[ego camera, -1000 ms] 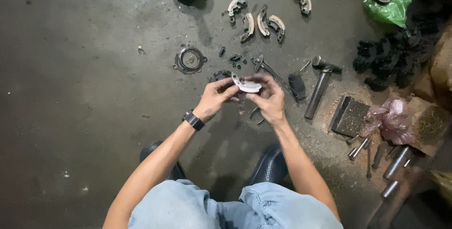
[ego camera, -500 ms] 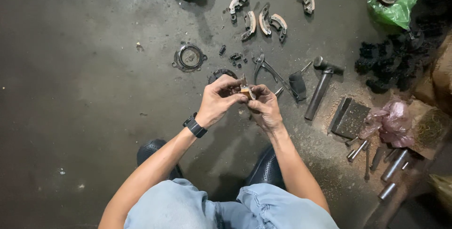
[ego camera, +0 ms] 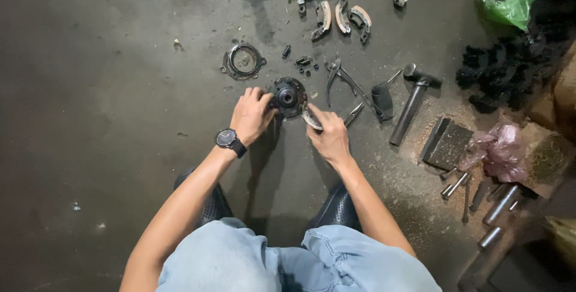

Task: The person sits on the workshop floor assembling a brake shoe assembly. They use pliers to hook springs onto the brake shoes, fit the shoes into the backing plate, and press the shoe pairs together by hand to seat the springs.

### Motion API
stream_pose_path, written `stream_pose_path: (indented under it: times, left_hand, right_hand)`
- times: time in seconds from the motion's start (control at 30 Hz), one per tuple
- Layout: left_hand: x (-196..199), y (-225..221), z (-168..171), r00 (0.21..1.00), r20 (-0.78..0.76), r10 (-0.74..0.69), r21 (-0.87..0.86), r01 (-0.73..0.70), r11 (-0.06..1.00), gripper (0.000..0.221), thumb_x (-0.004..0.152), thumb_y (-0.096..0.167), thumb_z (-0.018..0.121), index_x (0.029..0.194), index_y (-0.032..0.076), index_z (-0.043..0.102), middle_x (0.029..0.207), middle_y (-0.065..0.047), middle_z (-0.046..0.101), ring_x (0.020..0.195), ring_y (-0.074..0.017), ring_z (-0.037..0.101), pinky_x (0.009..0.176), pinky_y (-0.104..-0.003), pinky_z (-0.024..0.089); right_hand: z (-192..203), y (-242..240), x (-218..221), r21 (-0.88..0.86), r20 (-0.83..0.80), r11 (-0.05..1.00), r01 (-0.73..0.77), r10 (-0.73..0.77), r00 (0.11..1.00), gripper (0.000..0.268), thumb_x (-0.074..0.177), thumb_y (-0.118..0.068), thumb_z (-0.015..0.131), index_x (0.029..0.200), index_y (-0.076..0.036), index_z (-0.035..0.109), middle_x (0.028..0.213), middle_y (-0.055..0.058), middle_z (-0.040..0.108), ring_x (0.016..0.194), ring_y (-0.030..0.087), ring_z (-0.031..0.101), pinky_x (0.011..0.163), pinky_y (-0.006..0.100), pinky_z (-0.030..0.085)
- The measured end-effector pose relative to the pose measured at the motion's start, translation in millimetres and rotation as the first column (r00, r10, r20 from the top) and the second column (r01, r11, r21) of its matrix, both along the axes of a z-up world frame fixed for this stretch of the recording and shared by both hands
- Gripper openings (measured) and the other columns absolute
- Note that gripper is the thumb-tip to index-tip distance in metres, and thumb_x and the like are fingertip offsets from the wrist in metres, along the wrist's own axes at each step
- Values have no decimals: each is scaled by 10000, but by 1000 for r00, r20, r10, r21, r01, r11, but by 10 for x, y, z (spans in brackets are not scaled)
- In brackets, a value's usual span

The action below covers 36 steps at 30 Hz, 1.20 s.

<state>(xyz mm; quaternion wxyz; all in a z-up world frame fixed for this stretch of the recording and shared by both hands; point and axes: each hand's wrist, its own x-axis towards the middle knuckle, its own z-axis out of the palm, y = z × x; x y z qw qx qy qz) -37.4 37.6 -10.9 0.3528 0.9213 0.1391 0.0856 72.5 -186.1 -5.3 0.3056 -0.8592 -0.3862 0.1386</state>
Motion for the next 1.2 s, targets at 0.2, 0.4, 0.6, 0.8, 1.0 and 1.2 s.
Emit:
stream_pose_path:
  times: [0.2,0.4,0.6,0.8,1.0,1.2]
  left_hand:
    - [-106,-104,-440,998,-54,-29,1,29,1000,163,878,121,731,988,23,661,981,-162,596,957,-364,583,820,-457,500]
    - [-113,-100,-449,999,0,-46,2,46,999,140,868,96,702,984,28,664,961,-162,590,943,-361,582,818,-460,507]
    - [-101,-120,-500,999,18,-37,19,37,999,130,874,88,696,964,12,641,1003,-170,597,975,-367,584,831,-451,512]
    - [-163,-3,-537,998,-12,-55,32,55,998,141,907,110,704,1010,17,678,979,-171,593,961,-368,582,847,-450,514]
    - [-65,155,-397,998,-29,-59,57,61,997,155,871,91,699,1014,31,697,971,-162,608,951,-366,586,815,-457,500]
    - [244,254,-469,993,-40,-108,116,111,987,174,864,36,675,1037,26,667,1001,-159,604,978,-355,585,849,-449,506]
  right_hand:
    - [-27,51,-35,-129,-1,990,-62,62,998,597,840,-144,765,1412,-77,609,1001,167,695,918,347,646,860,463,522]
    - [29,144,-95,-254,21,966,-52,59,998,616,814,-154,790,1394,-79,594,965,177,671,923,369,630,836,473,508]
    - [-268,179,-238,-192,53,981,-29,40,998,598,857,-163,800,1373,6,550,1077,186,607,995,365,597,881,476,491]
    - [-152,244,-282,-162,108,986,-29,46,993,581,742,-10,721,1308,-30,593,1212,185,600,1146,355,553,971,472,456]
    - [-245,210,-394,-144,56,961,-236,246,968,605,737,33,689,1331,-22,587,1259,163,620,1199,338,553,1007,467,436]
    - [46,347,-138,31,-74,961,-274,276,958,495,832,-116,773,1292,-4,628,1223,163,670,1123,355,586,935,470,456]
